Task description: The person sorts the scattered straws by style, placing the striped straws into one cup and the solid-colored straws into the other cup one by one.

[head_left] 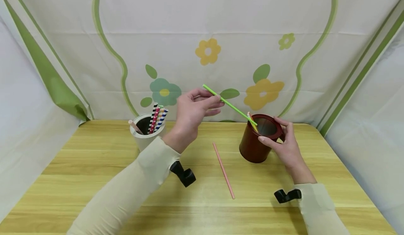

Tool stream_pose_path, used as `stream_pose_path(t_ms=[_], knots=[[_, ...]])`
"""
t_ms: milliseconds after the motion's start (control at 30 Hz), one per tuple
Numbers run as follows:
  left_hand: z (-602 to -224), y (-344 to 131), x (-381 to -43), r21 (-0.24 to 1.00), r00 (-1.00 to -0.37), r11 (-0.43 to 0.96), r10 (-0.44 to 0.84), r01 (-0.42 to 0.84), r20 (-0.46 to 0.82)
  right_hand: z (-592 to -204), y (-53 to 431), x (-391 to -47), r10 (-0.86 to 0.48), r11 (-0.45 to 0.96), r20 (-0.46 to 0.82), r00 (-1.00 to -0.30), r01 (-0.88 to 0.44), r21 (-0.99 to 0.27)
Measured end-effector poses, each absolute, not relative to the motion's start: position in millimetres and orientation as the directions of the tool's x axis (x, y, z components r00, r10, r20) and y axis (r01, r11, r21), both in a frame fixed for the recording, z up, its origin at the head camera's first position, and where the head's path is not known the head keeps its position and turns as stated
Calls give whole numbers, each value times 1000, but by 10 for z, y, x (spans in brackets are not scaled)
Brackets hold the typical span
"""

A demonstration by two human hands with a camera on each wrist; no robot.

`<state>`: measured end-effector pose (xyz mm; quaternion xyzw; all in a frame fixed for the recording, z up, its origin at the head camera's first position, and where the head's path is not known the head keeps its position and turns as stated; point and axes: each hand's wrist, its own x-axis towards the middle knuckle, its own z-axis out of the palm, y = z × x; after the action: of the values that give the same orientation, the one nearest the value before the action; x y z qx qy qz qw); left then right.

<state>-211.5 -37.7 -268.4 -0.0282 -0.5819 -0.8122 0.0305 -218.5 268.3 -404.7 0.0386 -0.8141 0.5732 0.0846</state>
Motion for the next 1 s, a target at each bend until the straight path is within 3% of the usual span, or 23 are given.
stream_pose_path(t_ms=[400,1000], knots=[[-2888,-184,-2129,973,-998,-223,25,53,60,-4057,2685,-2189,34,341,177,-984,-155,-927],[-2766,-154,-2250,988,-968,142,232,-64,-96,-4070,2672,-2191,36,323,191,-981,-169,-931]])
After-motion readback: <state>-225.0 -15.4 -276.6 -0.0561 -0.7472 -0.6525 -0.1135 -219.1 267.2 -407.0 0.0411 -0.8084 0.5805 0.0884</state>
